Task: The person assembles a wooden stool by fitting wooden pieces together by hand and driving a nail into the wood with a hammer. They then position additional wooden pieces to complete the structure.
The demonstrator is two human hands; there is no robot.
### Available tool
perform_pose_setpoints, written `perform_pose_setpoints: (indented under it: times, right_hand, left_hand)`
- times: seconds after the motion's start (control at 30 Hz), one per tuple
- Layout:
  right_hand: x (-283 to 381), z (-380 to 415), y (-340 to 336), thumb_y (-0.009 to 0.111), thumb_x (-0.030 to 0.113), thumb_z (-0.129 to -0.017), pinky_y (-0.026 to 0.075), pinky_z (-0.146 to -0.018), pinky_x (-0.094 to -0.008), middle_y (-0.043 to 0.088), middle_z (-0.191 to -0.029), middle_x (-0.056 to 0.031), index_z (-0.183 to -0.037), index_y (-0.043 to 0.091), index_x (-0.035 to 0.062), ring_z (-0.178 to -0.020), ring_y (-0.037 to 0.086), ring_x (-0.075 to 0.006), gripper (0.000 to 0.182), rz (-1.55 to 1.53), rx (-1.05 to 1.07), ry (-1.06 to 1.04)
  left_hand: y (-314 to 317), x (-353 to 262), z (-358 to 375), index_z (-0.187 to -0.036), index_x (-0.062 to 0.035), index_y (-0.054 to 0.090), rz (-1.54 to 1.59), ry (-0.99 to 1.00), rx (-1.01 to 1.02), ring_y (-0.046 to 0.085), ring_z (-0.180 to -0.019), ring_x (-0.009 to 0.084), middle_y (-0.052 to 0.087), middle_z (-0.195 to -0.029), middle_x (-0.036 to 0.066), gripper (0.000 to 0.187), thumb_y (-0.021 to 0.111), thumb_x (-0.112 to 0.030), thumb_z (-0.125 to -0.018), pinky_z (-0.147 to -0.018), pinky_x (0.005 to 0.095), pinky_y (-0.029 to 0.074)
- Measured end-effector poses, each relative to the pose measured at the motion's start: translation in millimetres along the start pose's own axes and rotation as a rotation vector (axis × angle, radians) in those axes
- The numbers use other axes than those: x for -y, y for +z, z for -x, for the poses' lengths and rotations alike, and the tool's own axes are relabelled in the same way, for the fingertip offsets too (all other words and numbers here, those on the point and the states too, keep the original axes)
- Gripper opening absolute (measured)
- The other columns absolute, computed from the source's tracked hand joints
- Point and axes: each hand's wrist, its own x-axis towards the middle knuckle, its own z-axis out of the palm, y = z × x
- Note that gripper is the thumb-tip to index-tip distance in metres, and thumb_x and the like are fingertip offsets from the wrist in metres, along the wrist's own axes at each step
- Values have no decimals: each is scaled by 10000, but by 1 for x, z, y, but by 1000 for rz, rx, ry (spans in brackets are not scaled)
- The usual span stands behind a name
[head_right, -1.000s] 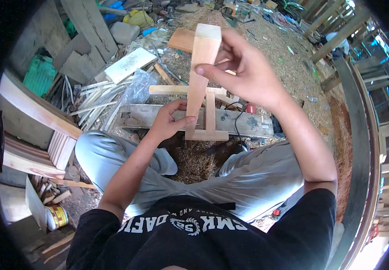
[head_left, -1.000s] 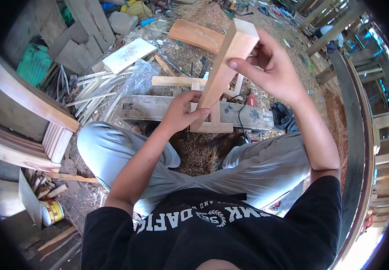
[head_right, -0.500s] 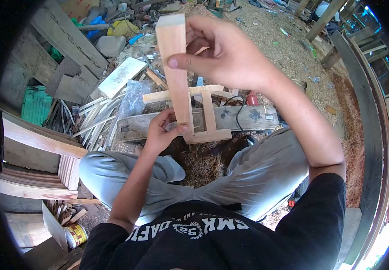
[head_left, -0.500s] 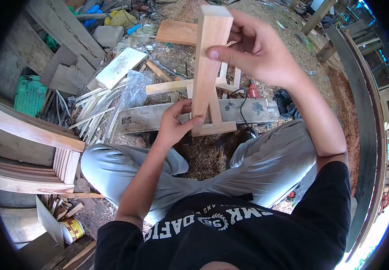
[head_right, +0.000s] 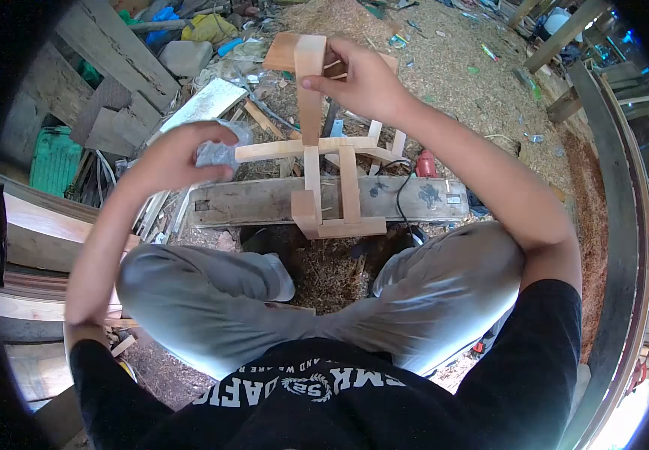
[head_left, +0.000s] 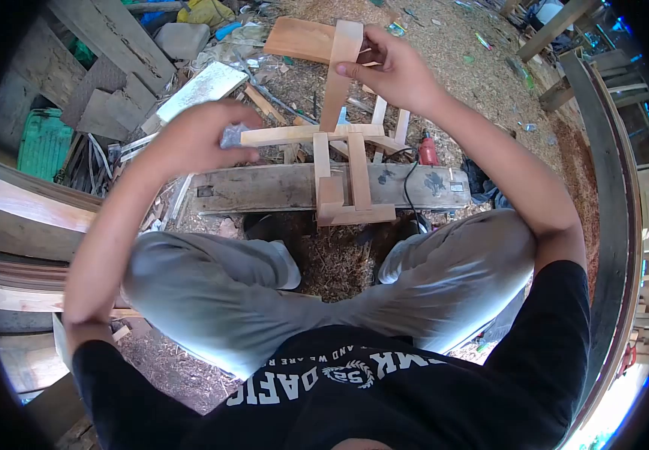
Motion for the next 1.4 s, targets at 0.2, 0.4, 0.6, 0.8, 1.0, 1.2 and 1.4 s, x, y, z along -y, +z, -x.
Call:
perform_pose_setpoints:
  times: [0.2,0.4,0.6,0.8,1.0,1.2,1.4]
  right_hand:
    - [-66,-9,29,787,161,-938,588,-940,-348,711,-1135,-139,-1199,572,-36,-1088,719,-226,392,-19,59,24]
    - [-114,-8,53,766,105,-943,576,-959,-367,678,-1214,-160,-1236,537,-47,-1149,696,-237,402,-152,145,129]
    - [-129,-8,55,770,121,-945,569,-942,-366,700,-1149,-151,-1188,537,-25,-1127,700,-216,368,-155,183,238]
    - [-136,-5,51,784,139,-944,566,-916,-313,639,-949,-73,-1157,545,-5,-985,656,-120,351,-89,201,355]
    - [-126,-5,58,787,94,-936,560,-972,-303,653,-966,-56,-1205,542,-11,-1002,653,-111,379,-234,129,302]
    - [-120,-11,61,764,85,-951,555,-1013,-343,710,-1202,-137,-1232,528,-41,-1171,665,-161,388,-243,171,304]
    - [-119,-13,65,760,84,-953,559,-1016,-342,711,-1168,-122,-1236,535,-33,-1140,672,-154,380,-233,143,325]
  left_hand:
    - [39,97,-84,-1215,2,680,149,-22,106,683,-1122,279,725,-1163,145,487,849,-219,-816,-937,388,540]
    - [160,138,-147,-1413,-4,554,173,2,-16,618,-1262,326,638,-1326,209,792,902,-261,-749,-1048,419,508]
    - [218,160,-183,-1378,13,574,294,19,14,635,-1214,362,629,-1327,231,816,913,-334,-721,-1011,431,527]
    - [237,158,-198,-1290,14,634,371,-13,73,673,-1122,361,678,-1199,221,739,895,-376,-719,-964,424,544]
    - [249,160,-204,-1182,6,679,452,-67,38,702,-964,329,715,-1063,186,596,881,-335,-738,-853,409,554]
    - [258,164,-202,-1108,-4,697,534,-25,-88,705,-865,308,716,-973,158,496,873,-285,-739,-769,401,556]
    - [254,163,-199,-1046,-10,689,515,-15,-104,667,-753,274,684,-867,135,422,868,-237,-740,-687,386,532]
